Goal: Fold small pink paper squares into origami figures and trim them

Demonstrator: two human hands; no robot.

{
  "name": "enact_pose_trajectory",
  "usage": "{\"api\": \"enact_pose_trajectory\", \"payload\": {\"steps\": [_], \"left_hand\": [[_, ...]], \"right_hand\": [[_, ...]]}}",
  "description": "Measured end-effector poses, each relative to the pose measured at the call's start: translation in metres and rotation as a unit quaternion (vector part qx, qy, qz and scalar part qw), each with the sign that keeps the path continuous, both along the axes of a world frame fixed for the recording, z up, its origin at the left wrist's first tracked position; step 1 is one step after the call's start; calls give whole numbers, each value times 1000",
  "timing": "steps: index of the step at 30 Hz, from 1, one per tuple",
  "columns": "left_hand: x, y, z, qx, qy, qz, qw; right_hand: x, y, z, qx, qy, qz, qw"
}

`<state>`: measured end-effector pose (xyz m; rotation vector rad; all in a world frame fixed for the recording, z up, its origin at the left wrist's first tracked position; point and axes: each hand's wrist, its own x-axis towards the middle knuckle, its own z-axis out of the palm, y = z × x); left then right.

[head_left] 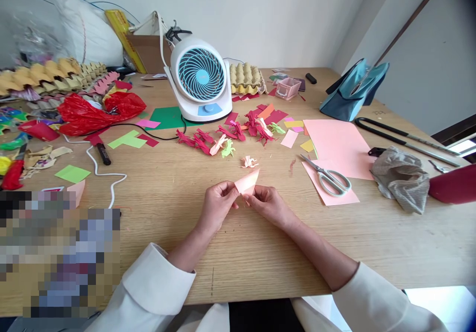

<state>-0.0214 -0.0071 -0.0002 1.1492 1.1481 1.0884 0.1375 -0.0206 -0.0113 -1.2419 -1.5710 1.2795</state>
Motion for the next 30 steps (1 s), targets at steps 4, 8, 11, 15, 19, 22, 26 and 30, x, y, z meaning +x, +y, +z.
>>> {"api": "enact_pose_trajectory", "payload": {"steps": [4, 8, 11, 15, 19, 22, 26, 30], "left_hand": [[-1, 0, 3, 0, -20, -6, 1000], [0, -1, 4, -4, -29, -15, 999], [0, -2, 3, -9, -21, -21, 1000], [0, -2, 1, -17, -26, -8, 999], [0, -1, 1, -17, -44, -1, 999], [1, -1, 0, -18, -58, -5, 998], [2, -1, 0, -23, -56, 4, 998], [2, -1, 0, -6, -33, 7, 999]], "right_hand": [[-1, 0, 1, 7, -2, -5, 1000], [0, 0, 4, -2, 25, 6, 1000], [-1, 0, 4, -9, 52, 1, 999], [-2, 1, 1, -11, 68, -26, 997], [-3, 1, -1, -11, 79, -40, 996], [-3, 1, -1, -15, 85, -40, 995], [-3, 1, -1, -13, 82, -30, 996], [-4, 0, -4, -1, 69, -33, 997]]}}
